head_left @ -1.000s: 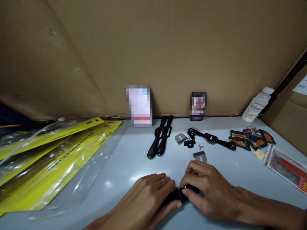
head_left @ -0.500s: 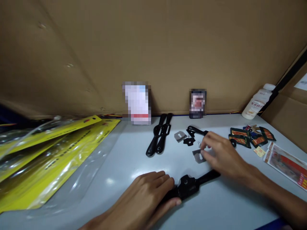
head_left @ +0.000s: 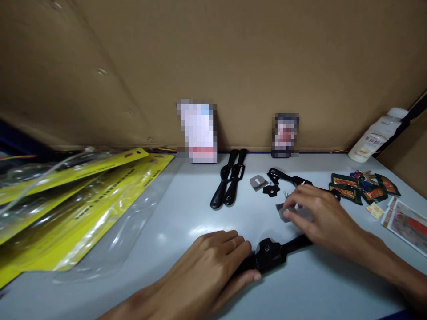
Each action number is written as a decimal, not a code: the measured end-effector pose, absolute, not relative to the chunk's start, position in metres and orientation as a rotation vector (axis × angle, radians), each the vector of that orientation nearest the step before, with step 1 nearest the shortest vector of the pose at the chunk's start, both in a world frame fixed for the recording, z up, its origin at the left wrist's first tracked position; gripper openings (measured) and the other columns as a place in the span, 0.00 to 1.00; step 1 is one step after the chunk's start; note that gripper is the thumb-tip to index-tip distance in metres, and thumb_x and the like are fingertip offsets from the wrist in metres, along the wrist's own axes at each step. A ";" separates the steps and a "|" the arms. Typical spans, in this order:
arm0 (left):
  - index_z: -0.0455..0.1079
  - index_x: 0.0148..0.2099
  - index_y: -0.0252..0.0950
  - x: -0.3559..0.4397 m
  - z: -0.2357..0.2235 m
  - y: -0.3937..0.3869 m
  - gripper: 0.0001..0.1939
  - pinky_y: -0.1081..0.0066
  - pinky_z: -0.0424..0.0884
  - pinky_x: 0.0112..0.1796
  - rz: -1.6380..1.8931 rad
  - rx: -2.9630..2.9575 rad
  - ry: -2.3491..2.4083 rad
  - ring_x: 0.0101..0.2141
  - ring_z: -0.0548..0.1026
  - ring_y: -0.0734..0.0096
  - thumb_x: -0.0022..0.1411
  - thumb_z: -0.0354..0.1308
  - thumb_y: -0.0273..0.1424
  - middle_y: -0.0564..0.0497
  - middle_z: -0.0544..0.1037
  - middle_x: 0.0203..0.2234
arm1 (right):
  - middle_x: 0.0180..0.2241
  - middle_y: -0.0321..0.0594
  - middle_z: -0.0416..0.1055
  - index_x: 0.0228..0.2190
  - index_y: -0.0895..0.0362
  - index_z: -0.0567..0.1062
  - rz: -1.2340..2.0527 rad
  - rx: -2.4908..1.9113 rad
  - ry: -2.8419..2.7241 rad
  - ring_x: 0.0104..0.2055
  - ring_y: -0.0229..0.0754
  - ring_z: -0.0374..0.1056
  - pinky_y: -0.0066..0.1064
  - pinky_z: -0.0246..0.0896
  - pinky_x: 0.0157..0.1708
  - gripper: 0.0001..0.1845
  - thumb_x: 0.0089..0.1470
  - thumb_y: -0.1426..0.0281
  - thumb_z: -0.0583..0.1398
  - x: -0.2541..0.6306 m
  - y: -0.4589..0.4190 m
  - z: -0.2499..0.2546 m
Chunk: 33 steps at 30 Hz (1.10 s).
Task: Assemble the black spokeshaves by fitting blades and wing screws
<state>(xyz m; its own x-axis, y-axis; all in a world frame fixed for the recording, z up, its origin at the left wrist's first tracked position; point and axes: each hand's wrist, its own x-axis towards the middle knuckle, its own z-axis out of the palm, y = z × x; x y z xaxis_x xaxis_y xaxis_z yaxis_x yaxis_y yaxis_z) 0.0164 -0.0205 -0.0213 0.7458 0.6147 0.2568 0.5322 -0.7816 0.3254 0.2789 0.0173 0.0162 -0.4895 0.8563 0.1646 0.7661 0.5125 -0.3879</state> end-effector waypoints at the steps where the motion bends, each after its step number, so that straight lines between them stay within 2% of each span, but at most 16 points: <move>1: 0.64 0.35 0.40 0.016 -0.022 -0.021 0.24 0.66 0.60 0.25 0.529 2.714 0.905 0.23 0.71 0.66 0.81 0.38 0.43 0.53 0.74 0.25 | 0.40 0.43 0.75 0.39 0.55 0.78 0.481 -1.283 -2.431 0.44 0.47 0.70 0.38 0.62 0.43 0.05 0.65 0.70 0.61 0.272 0.011 0.015; 4: 0.64 0.36 0.40 0.017 -0.023 -0.021 0.22 0.66 0.61 0.25 0.550 2.709 0.897 0.24 0.71 0.65 0.81 0.39 0.43 0.53 0.74 0.26 | 0.42 0.42 0.75 0.40 0.55 0.79 0.667 -1.248 -2.478 0.43 0.47 0.70 0.38 0.62 0.42 0.05 0.62 0.68 0.66 0.255 -0.003 0.009; 7: 0.64 0.35 0.40 0.016 -0.023 -0.022 0.22 0.66 0.60 0.25 0.569 2.702 0.893 0.23 0.71 0.65 0.81 0.40 0.42 0.53 0.74 0.26 | 0.39 0.40 0.74 0.36 0.55 0.78 0.819 -1.305 -2.475 0.42 0.44 0.69 0.36 0.60 0.42 0.03 0.59 0.72 0.68 0.250 -0.004 0.007; 12: 0.64 0.36 0.40 0.018 -0.024 -0.022 0.19 0.66 0.59 0.25 0.560 2.721 0.889 0.23 0.70 0.64 0.80 0.44 0.41 0.53 0.74 0.26 | 0.34 0.35 0.72 0.32 0.56 0.75 0.997 -1.333 -2.389 0.38 0.40 0.67 0.33 0.58 0.41 0.10 0.54 0.80 0.69 0.252 0.003 0.008; 16: 0.65 0.36 0.39 0.020 -0.024 -0.022 0.15 0.67 0.59 0.26 0.484 2.761 0.904 0.24 0.71 0.65 0.77 0.53 0.40 0.54 0.75 0.26 | 0.31 0.33 0.70 0.30 0.56 0.72 1.034 -1.323 -2.340 0.35 0.38 0.65 0.30 0.57 0.38 0.11 0.56 0.81 0.66 0.252 0.006 0.008; 20: 0.66 0.36 0.39 0.022 -0.022 -0.020 0.14 0.67 0.61 0.26 0.360 2.799 0.961 0.26 0.72 0.64 0.73 0.60 0.39 0.53 0.76 0.27 | 0.26 0.31 0.66 0.29 0.56 0.69 1.160 -1.311 -2.199 0.29 0.37 0.61 0.28 0.54 0.29 0.09 0.63 0.73 0.61 0.258 0.014 0.007; 23: 0.66 0.36 0.38 0.023 -0.020 -0.019 0.14 0.66 0.63 0.27 0.306 2.805 0.978 0.27 0.74 0.61 0.72 0.61 0.39 0.52 0.77 0.28 | 0.25 0.32 0.66 0.29 0.55 0.68 0.943 -1.407 -2.177 0.29 0.38 0.61 0.29 0.55 0.29 0.11 0.66 0.68 0.57 0.263 0.023 0.007; 26: 0.66 0.36 0.38 0.024 -0.018 -0.019 0.15 0.66 0.65 0.28 0.307 2.813 0.972 0.28 0.75 0.61 0.74 0.59 0.40 0.51 0.77 0.28 | 0.27 0.33 0.69 0.29 0.55 0.68 0.698 -1.497 -2.229 0.30 0.39 0.65 0.30 0.56 0.32 0.12 0.66 0.68 0.56 0.263 0.032 0.005; 33: 0.67 0.36 0.37 0.023 -0.018 -0.018 0.14 0.66 0.66 0.29 0.340 2.840 1.001 0.29 0.77 0.60 0.72 0.61 0.40 0.51 0.77 0.29 | 0.30 0.39 0.77 0.30 0.57 0.76 0.454 -1.564 -2.348 0.34 0.43 0.71 0.31 0.57 0.34 0.08 0.62 0.73 0.62 0.241 0.051 -0.002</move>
